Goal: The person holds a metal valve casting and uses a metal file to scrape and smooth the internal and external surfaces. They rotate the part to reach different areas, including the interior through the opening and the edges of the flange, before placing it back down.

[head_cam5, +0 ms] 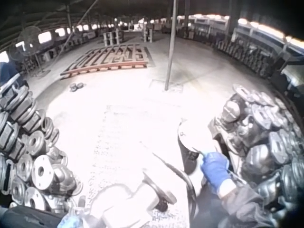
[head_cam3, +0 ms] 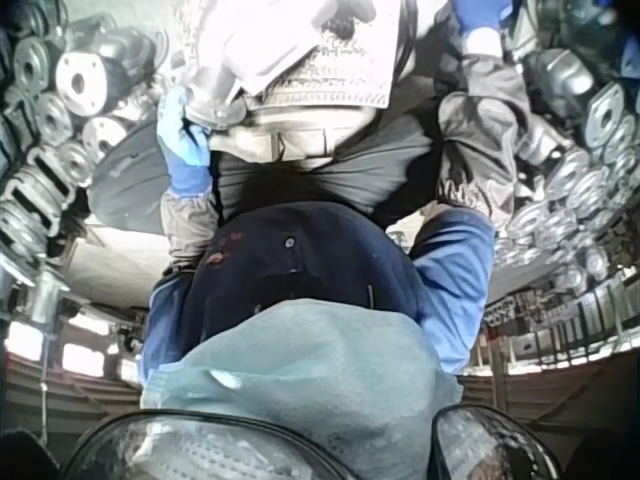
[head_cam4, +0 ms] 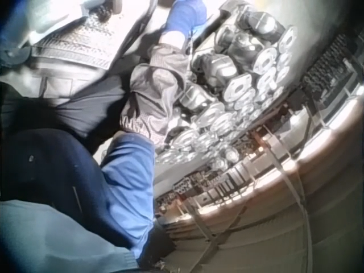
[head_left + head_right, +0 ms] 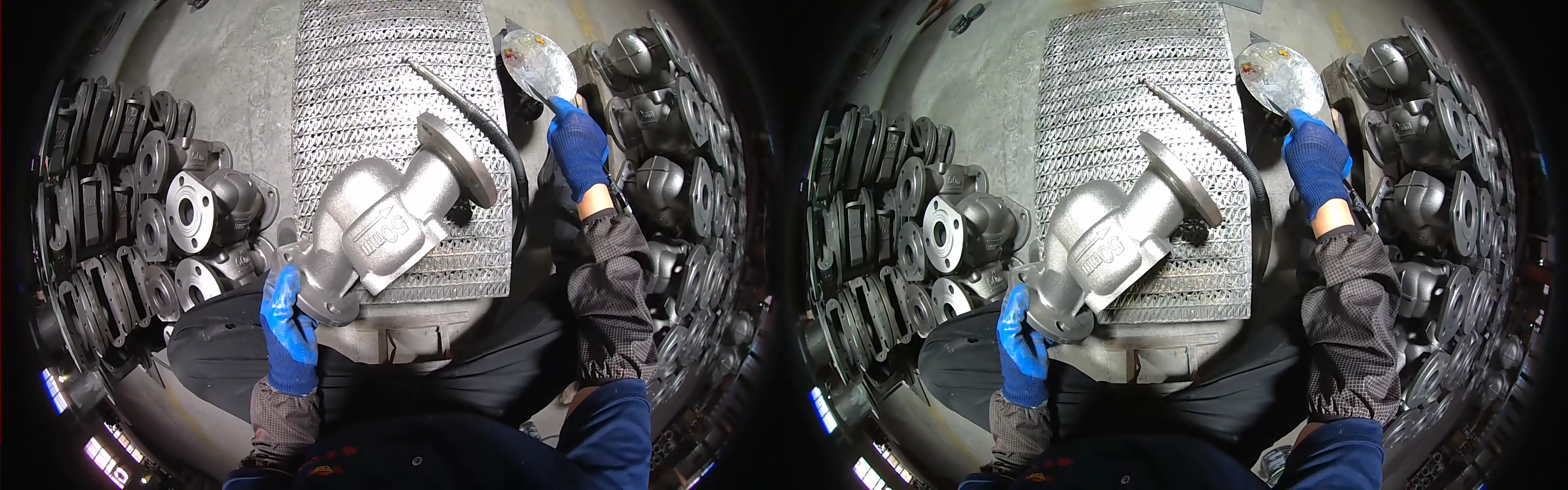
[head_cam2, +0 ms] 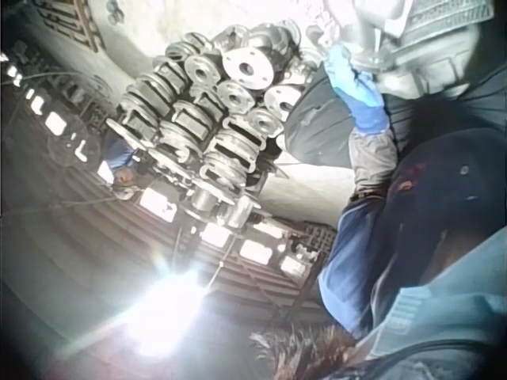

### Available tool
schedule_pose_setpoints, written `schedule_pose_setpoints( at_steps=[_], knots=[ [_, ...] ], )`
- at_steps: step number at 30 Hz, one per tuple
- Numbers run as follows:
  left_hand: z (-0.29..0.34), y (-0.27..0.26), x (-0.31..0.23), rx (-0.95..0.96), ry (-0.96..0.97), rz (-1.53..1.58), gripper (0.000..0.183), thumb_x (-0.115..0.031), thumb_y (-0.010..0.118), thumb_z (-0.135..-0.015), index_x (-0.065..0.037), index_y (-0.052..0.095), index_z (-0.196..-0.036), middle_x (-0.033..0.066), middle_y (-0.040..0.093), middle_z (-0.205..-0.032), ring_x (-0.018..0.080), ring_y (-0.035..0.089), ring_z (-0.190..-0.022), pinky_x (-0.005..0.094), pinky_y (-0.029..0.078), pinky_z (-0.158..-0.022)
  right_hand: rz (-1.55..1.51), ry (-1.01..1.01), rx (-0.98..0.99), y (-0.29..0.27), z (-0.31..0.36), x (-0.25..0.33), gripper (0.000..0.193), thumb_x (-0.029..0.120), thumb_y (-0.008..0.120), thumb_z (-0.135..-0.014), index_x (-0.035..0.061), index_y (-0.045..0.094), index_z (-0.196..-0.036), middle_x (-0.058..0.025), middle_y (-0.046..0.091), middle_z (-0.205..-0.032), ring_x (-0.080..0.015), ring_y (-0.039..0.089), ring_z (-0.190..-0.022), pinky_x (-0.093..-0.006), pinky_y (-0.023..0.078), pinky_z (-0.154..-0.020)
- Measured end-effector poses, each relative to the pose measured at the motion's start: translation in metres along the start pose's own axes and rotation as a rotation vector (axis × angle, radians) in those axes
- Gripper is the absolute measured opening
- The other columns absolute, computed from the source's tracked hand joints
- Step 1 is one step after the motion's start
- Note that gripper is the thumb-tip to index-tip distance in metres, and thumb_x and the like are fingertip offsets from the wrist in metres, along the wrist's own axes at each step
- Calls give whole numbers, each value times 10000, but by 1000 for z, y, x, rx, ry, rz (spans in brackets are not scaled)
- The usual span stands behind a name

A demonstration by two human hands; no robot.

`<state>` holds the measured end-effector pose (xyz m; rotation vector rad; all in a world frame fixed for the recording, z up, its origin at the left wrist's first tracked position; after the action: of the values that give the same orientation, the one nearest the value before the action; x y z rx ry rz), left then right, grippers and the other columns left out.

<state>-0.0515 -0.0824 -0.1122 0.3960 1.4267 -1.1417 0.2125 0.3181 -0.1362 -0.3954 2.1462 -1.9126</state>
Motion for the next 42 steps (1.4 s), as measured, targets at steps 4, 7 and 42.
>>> schedule_pose_setpoints(
  at_steps=[4,7,42],
  knots=[
    [0,2,-5,39,69,-114,414,-136,399,-953,41,394,-1327,256,403,-1363,346,459,-1227,400,377,-1008,11,-21,-7,1,-2,1,294,144,526,-839,222,653,-1092,-157,656,-885,-341,635,-749,-426,515,-654],
    [-1,3,-11,45,178,-220,411,-127,400,-951,47,394,-1324,258,405,-1360,350,461,-1224,409,372,-1012,1,-26,-12,1,-2,3,289,143,526,-840,220,655,-1087,-157,656,-882,-341,635,-744,-425,515,-654],
    [-5,5,-12,-93,11,398,468,-27,461,-804,93,471,-1256,229,520,-1231,337,507,-1160,384,365,-1014,-838,-442,98,-111,187,122,560,-131,503,-699,109,633,-1187,-127,649,-884,-249,620,-761,-318,496,-674]
  ],
)
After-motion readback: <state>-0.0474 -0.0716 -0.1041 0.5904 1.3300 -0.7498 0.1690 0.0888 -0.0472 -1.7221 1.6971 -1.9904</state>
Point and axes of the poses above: each hand's wrist, its own z-axis away from the middle knuckle, its own y-axis out of the palm, x = y × z, the point moved 7 cm from there along -z, towards the middle knuckle
